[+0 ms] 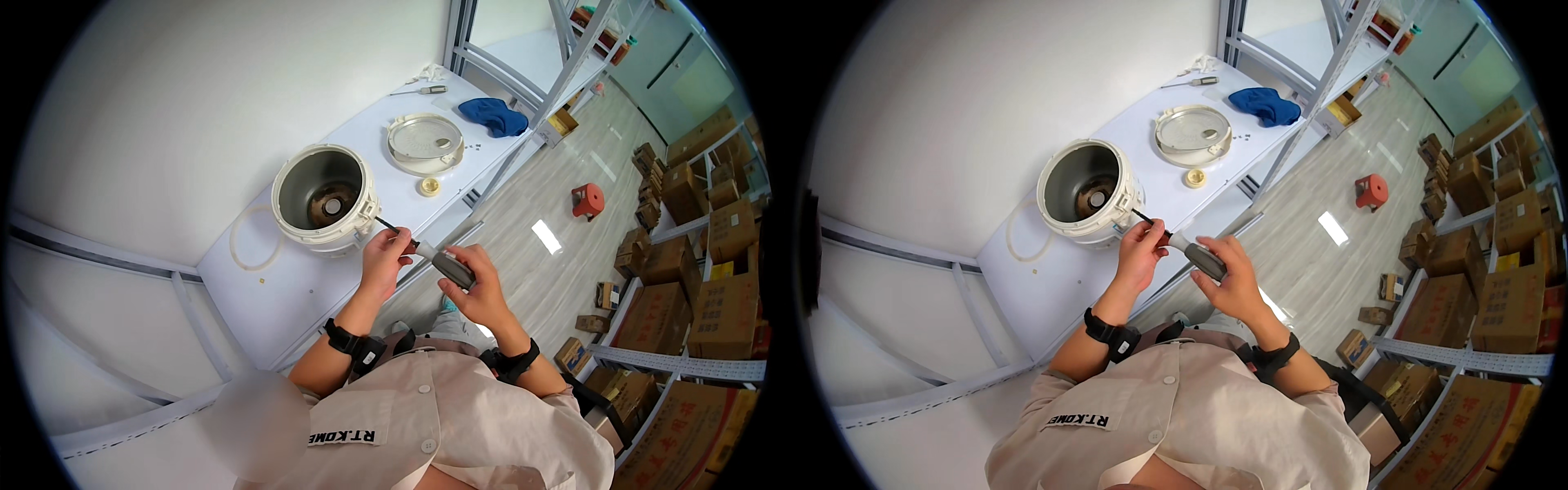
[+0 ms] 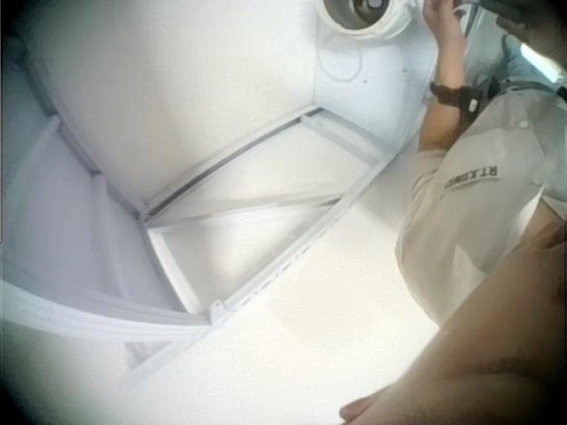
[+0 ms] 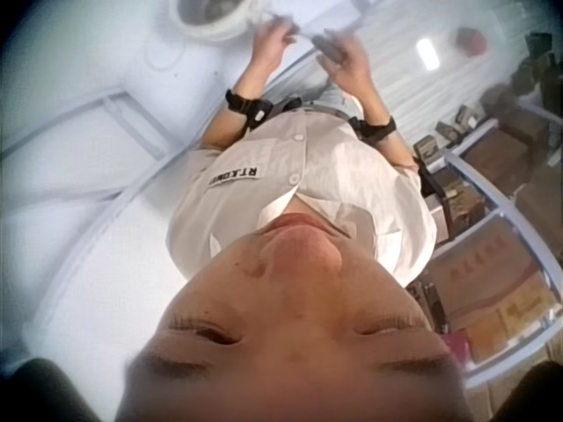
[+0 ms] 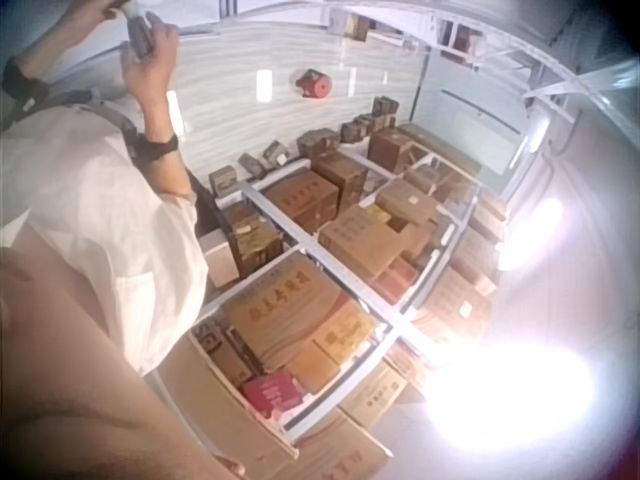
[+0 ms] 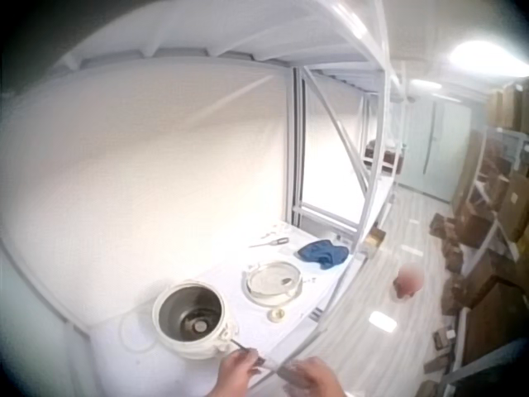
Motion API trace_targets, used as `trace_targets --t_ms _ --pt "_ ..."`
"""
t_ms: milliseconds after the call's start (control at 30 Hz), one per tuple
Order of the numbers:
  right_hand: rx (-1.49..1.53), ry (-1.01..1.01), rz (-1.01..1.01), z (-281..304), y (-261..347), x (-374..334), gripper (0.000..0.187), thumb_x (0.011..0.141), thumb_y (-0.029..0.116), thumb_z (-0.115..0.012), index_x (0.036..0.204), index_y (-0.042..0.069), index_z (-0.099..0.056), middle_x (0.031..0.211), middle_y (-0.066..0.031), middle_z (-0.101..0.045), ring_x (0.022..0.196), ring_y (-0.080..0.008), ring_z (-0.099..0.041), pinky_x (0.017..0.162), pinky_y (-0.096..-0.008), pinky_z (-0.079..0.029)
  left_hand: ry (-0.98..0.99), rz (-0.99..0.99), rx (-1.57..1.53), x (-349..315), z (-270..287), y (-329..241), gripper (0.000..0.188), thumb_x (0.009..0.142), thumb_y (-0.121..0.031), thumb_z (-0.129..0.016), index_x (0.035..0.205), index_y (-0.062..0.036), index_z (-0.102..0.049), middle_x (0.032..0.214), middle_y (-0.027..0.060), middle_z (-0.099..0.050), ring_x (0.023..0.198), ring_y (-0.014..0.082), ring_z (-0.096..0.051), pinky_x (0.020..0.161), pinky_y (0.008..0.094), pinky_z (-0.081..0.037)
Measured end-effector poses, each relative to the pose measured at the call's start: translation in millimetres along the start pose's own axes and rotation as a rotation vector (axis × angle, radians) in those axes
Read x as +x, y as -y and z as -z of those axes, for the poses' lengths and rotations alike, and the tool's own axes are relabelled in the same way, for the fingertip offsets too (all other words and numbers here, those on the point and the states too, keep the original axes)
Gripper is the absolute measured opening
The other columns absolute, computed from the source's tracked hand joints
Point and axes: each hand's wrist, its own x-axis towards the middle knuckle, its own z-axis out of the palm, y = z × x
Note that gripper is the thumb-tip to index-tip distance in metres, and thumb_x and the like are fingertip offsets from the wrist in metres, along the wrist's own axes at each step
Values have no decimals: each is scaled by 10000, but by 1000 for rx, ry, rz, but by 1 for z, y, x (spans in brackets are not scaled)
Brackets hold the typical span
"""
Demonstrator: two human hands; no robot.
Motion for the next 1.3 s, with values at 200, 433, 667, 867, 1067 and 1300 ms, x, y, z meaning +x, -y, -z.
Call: trace_targets --t_ms 200,433,667,867,1067,1300 --pt "626 -2 -461 8 -14 0 439 1016 184 -705 1412 38 -586 1084 -71 -680 700 -86 -564 571 -252 -439 9 -32 8 -1 -2 -2 231 1036 -215 -734 1194 -50 -700 1012 41 -755 878 129 -696 697 266 -499" --pt "726 174 -650 17 -11 6 398 1079 326 -630 1357 41 -629 988 -81 -722 583 -63 -467 521 -232 -362 54 -53 5 -5 4 0 340 1057 -152 -666 1371 -33 -608 1121 98 -775 993 164 -730 750 286 -531" --pt "251 64 -222 6 -14 -4 498 888 3 -827 1345 69 -642 1093 -2 -599 836 -77 -538 800 -249 -471 70 -56 -12 -7 1 -8 300 1069 -173 -643 1336 -35 -636 1122 96 -769 993 161 -712 774 297 -538" --pt "140 41 -57 5 -12 -1 543 842 36 -860 1338 80 -644 1139 -20 -571 868 -119 -564 783 -286 -499 25 -37 62 7 9 7 269 1050 -228 -706 1246 -47 -665 1066 65 -755 955 142 -698 731 282 -516" --pt "624 206 -618 16 -11 3 470 1077 391 -626 1378 31 -594 1099 -88 -708 624 -109 -542 560 -255 -437 31 -42 37 1 3 2 327 1042 -184 -708 1316 -26 -625 1091 81 -765 983 161 -715 746 292 -517" --pt "682 136 -599 17 -27 3 332 1049 266 -659 1287 35 -647 1046 -55 -691 670 -94 -552 562 -253 -433 108 -59 7 -3 3 -2 455 1078 -131 -605 1507 -14 -510 1200 94 -751 1071 180 -709 792 309 -536"
